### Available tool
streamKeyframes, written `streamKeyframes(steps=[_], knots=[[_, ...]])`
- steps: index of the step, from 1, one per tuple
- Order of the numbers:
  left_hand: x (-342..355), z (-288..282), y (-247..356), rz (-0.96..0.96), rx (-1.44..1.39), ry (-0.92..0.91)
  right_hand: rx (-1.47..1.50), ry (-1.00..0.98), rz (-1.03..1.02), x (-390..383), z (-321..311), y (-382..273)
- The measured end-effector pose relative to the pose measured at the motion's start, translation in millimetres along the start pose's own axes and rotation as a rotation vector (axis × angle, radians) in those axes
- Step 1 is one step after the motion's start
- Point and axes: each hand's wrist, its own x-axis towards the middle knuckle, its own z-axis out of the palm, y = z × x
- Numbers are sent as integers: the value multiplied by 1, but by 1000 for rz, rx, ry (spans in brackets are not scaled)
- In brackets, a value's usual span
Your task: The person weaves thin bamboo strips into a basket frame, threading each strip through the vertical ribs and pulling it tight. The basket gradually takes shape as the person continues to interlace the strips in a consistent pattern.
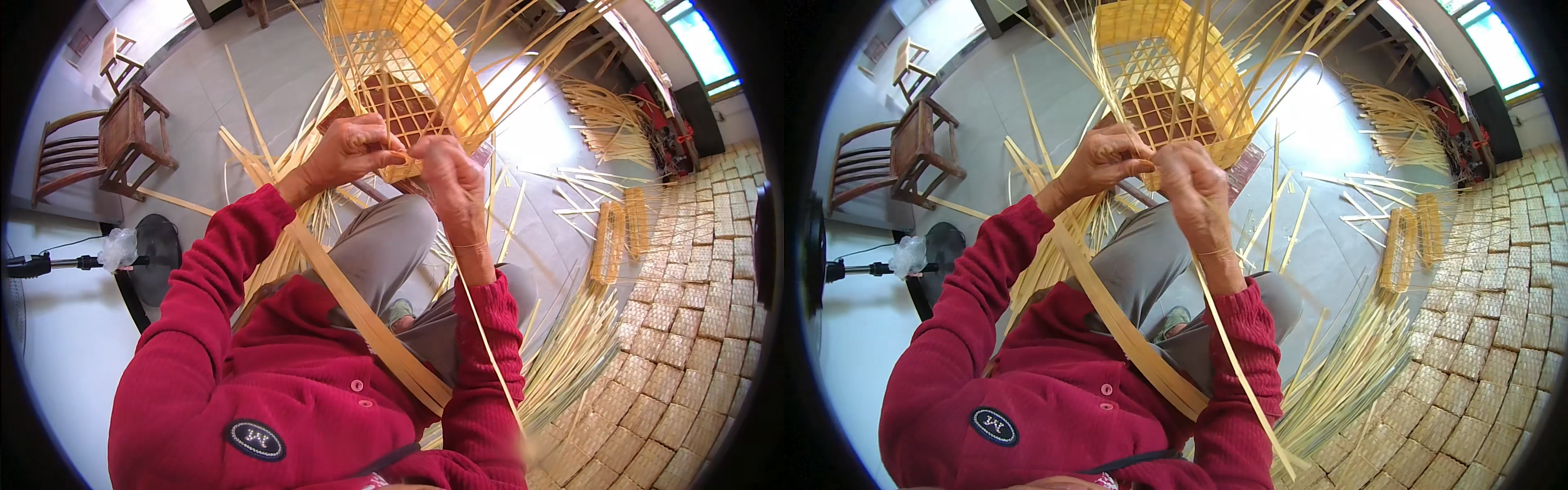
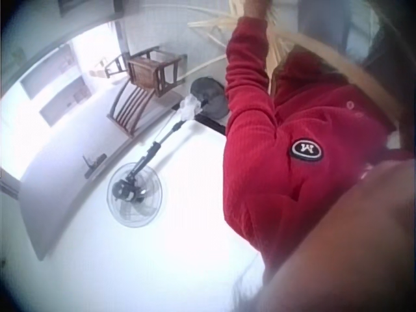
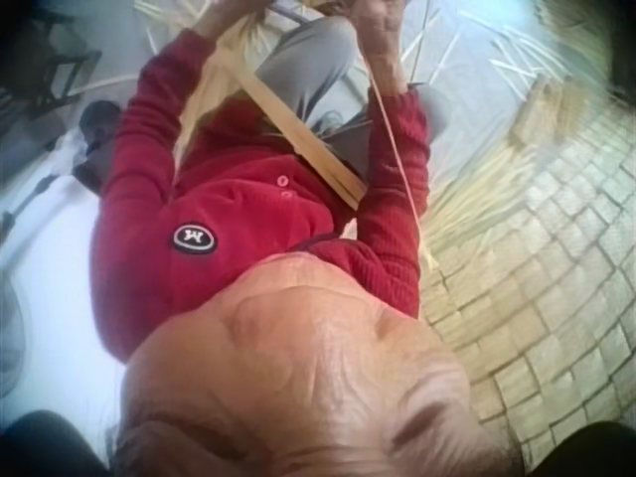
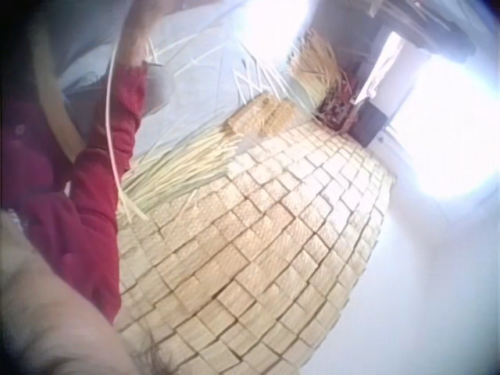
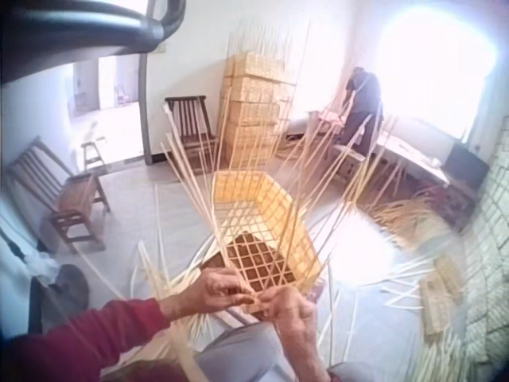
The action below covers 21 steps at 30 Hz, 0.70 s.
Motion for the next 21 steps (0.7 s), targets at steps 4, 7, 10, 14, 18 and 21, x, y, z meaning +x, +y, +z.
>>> streamKeyframes(steps=[4,7,10,14,18,21], knots=[[-5,2,2,-19,17,28,44,266,-23,2,13,-2],[-8,3,5,-38,5,45,-27,219,-55,2,8,-9],[-9,3,7,-42,8,67,-135,172,-122,4,-1,-4],[-13,8,5,-40,2,121,-44,444,-230,3,-9,3],[-17,13,-2,-54,17,119,-13,647,-12,13,-28,15],[-20,10,-1,-75,34,131,106,431,26,18,-35,4]])
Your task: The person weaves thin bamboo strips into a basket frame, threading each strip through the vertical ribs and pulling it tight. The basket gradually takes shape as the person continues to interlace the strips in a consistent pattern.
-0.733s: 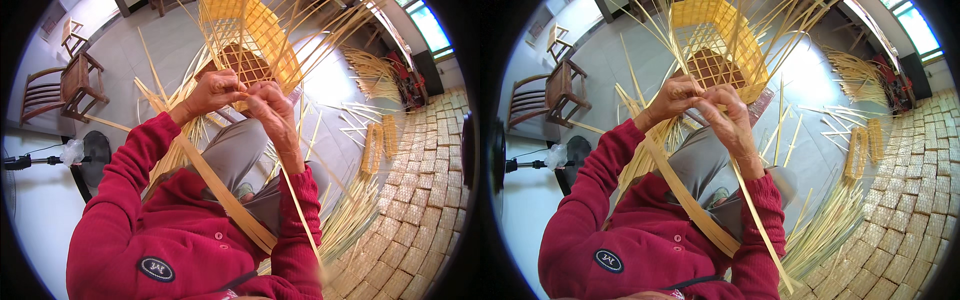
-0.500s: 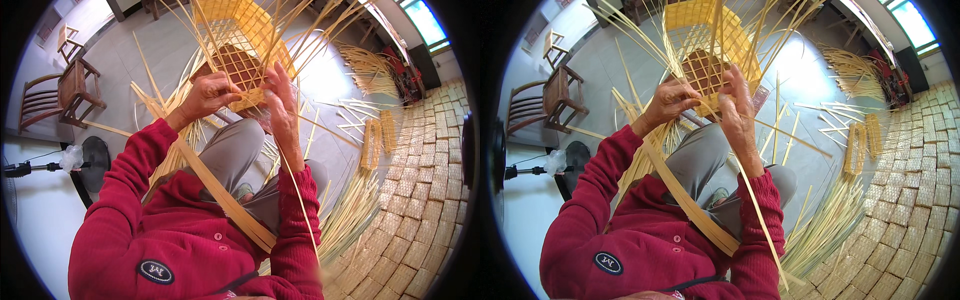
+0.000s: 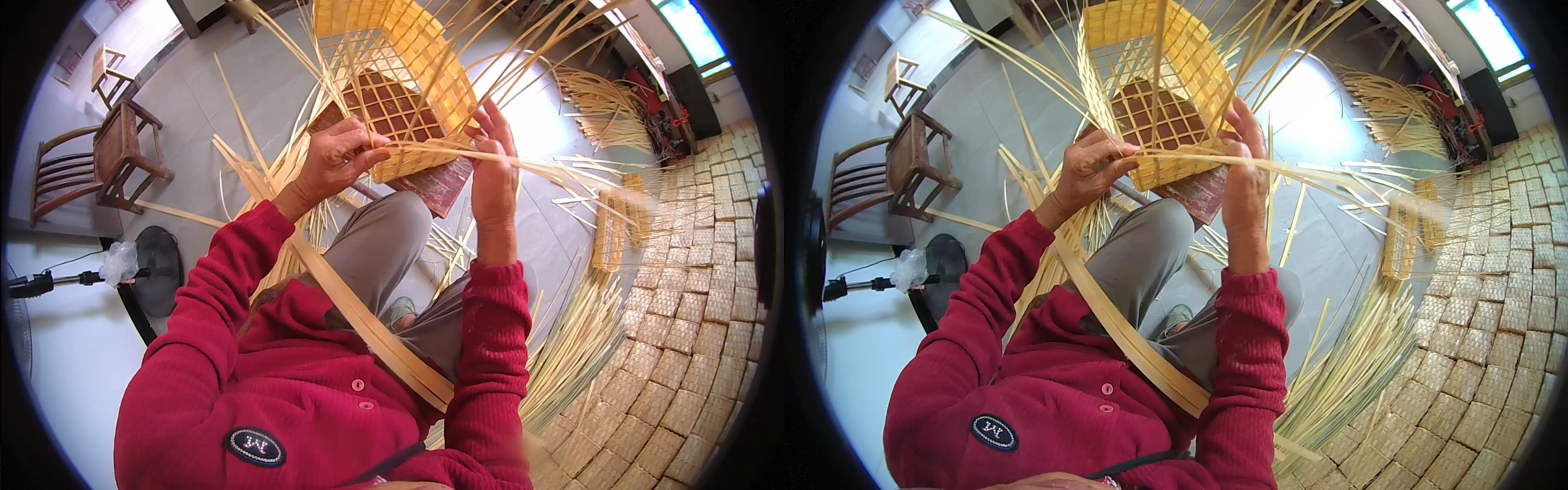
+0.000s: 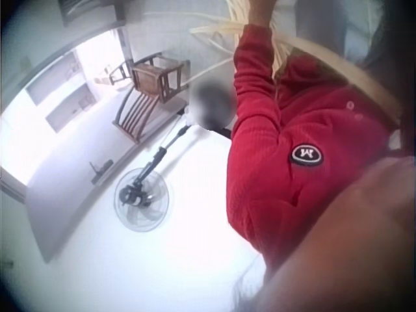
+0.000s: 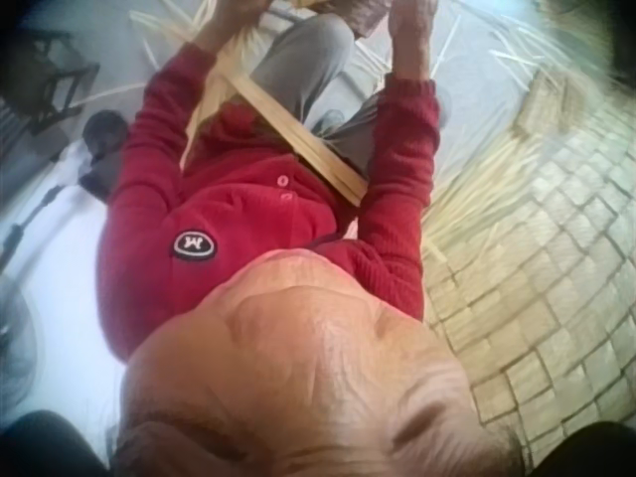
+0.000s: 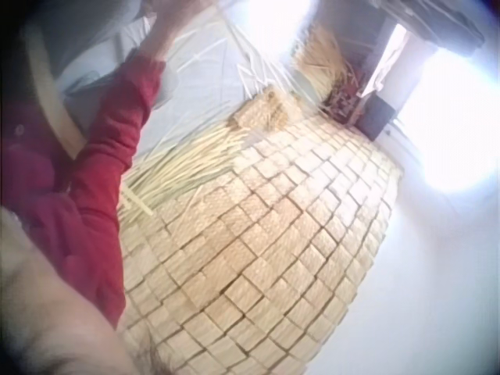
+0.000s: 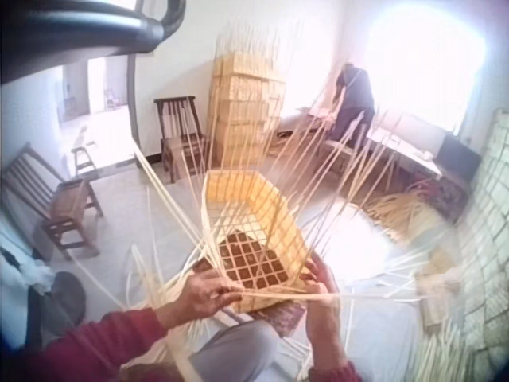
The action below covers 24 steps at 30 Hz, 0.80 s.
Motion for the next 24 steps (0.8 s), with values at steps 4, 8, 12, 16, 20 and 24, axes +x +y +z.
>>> streamKeyframes(steps=[4,8,12,16,20,24], knots=[[-3,4,0,41,11,42,-10,-9,48,-1,-7,-2],[-4,11,1,133,51,174,227,194,118,1,-19,4],[-5,10,2,131,66,175,411,361,160,5,-39,10],[6,2,13,68,68,80,327,397,84,-5,-34,8],[18,-7,10,-10,-17,-89,73,354,-94,-22,-21,-8],[24,-18,8,54,31,-212,-130,284,-214,-27,-25,-9]])
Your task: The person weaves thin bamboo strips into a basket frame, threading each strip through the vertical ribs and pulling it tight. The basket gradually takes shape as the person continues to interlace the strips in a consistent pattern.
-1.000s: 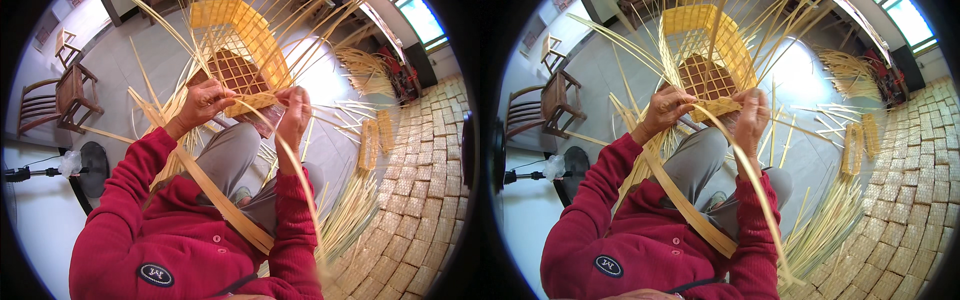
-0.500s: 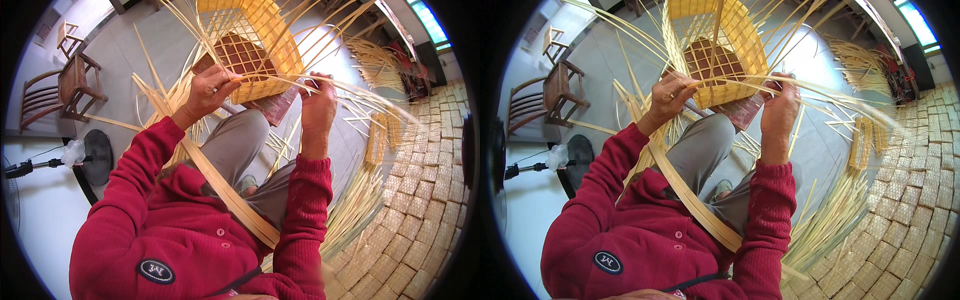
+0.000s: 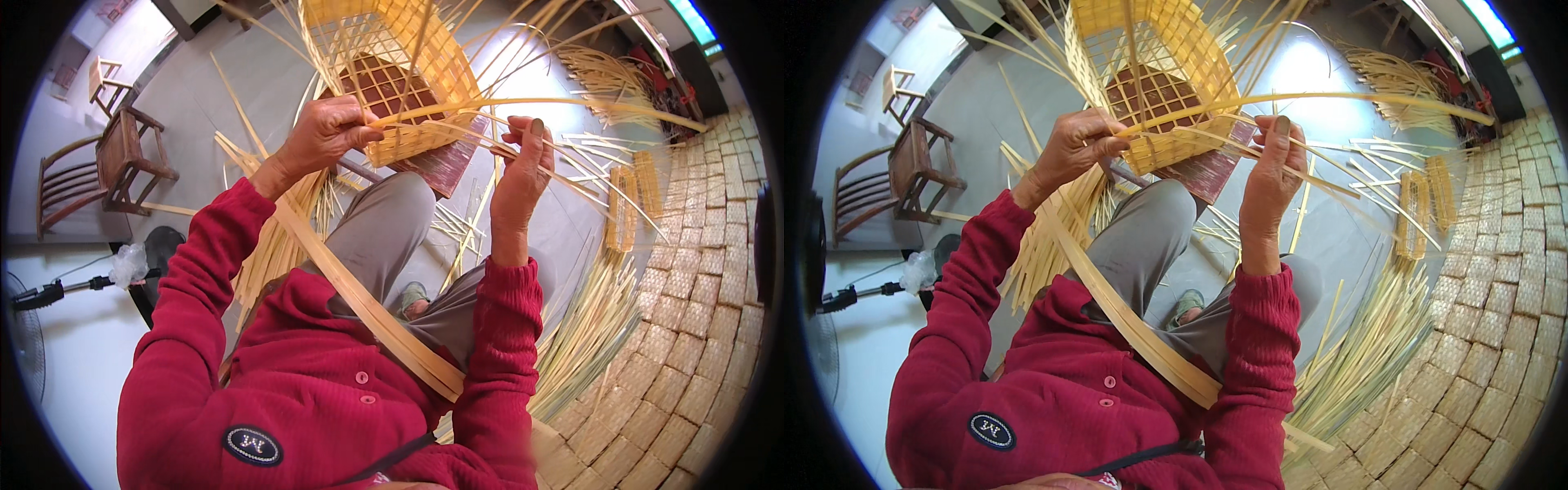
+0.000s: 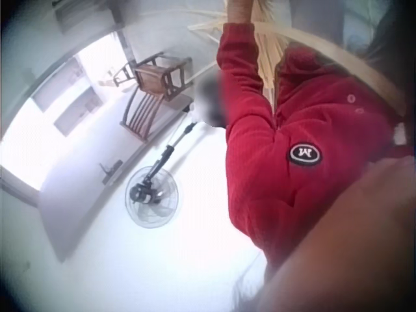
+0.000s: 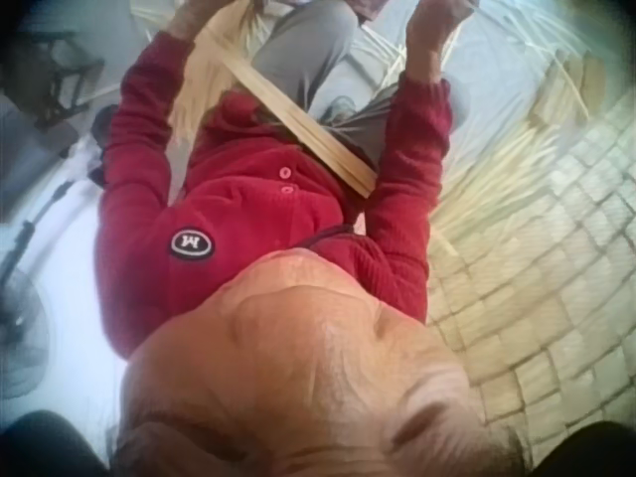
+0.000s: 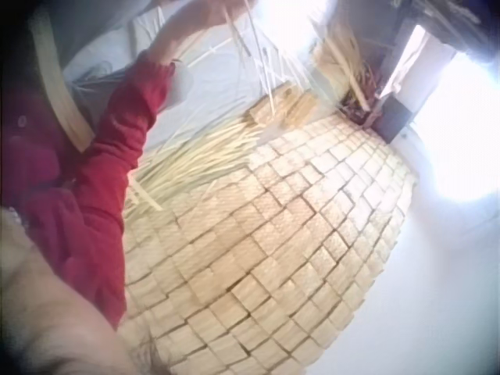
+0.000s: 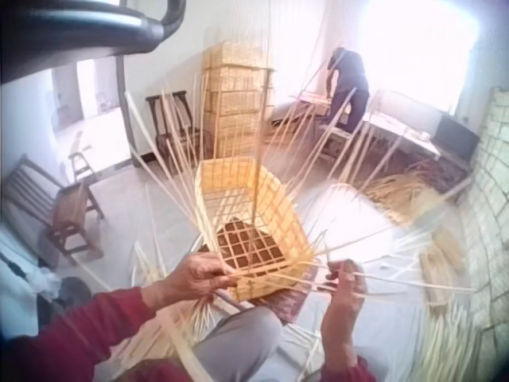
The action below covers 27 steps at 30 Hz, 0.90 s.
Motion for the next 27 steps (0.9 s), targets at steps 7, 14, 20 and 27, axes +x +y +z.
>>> streamKeyframes(steps=[7,14,20,27], knots=[[6,-1,10,-116,-28,-25,-246,-163,-235,-5,6,-11],[23,-38,13,-407,-155,-322,255,-213,183,4,-5,6],[13,-100,-14,-506,-142,-505,426,-204,553,-4,12,48],[-4,-114,-26,-361,-31,-470,478,-206,428,-21,24,67]])
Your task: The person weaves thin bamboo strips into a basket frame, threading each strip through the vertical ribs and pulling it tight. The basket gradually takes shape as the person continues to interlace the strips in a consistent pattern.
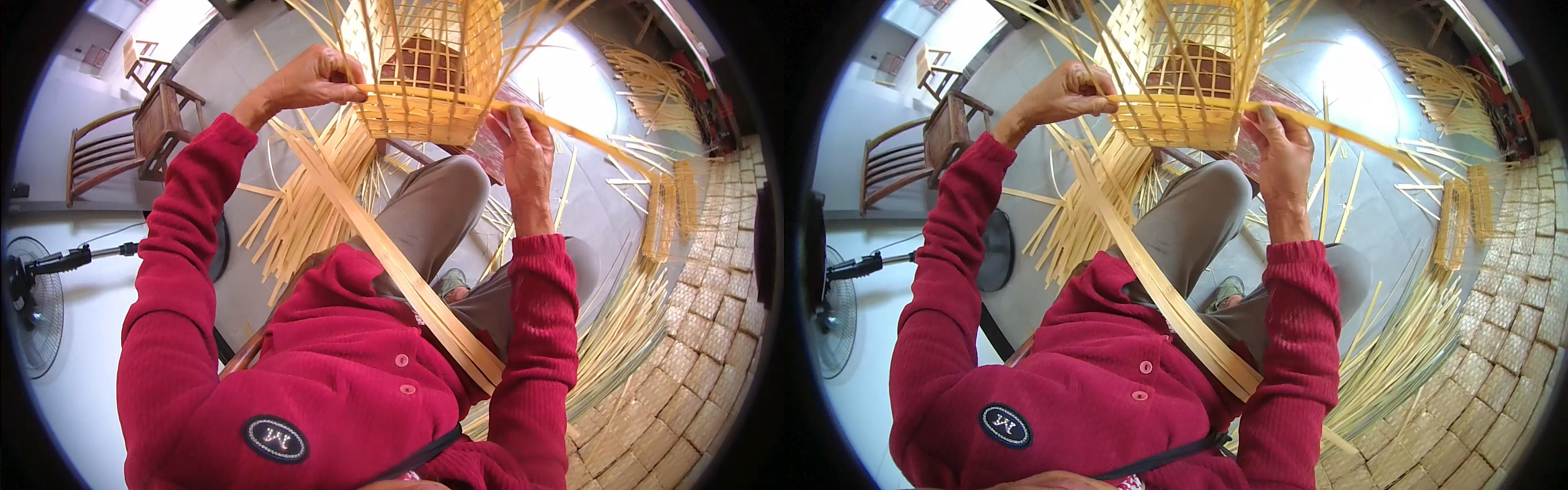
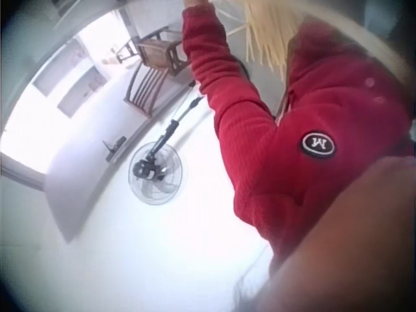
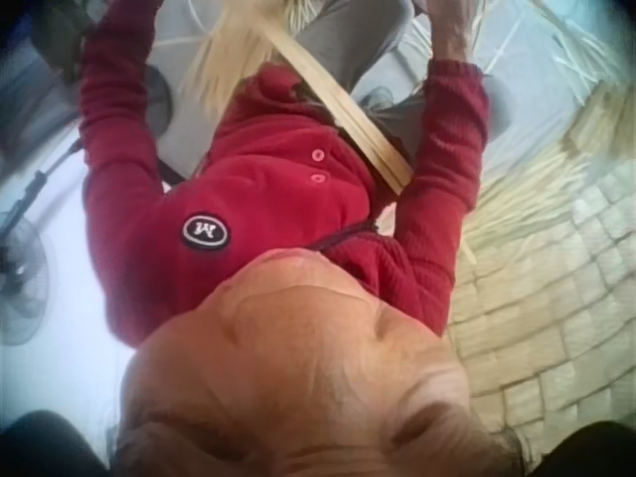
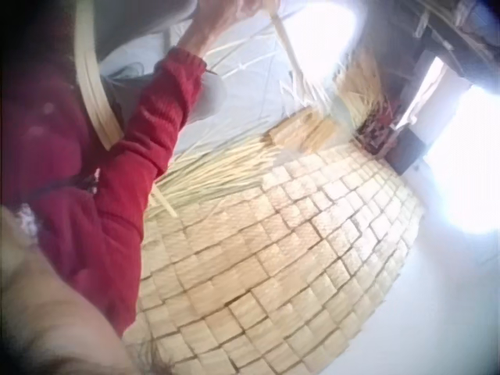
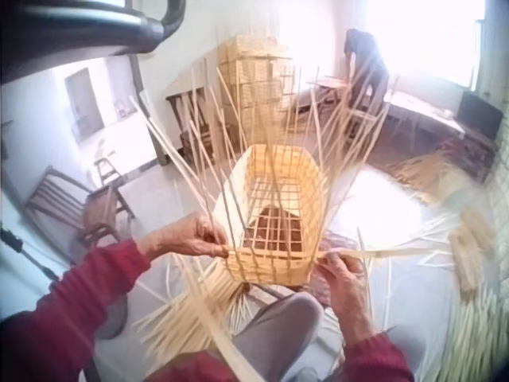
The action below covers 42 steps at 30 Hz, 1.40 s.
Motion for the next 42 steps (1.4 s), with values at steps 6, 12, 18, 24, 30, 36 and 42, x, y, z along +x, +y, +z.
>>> streamKeyframes(steps=[6,12,18,24,30,36,42], knots=[[-20,37,0,144,6,441,61,90,35,-11,-6,15],[-17,111,-5,50,-248,1013,34,11,31,-14,-6,15],[55,132,-9,227,-704,1123,-10,52,3,-18,-7,13],[83,119,-16,242,-858,958,-84,82,-35,-28,-1,15],[90,121,-47,89,-268,934,-155,145,-62,-33,7,13],[58,144,-31,87,-513,1128,-138,151,-43,-33,4,11],[23,160,25,317,-49,769,-187,168,-37,-35,6,6]])
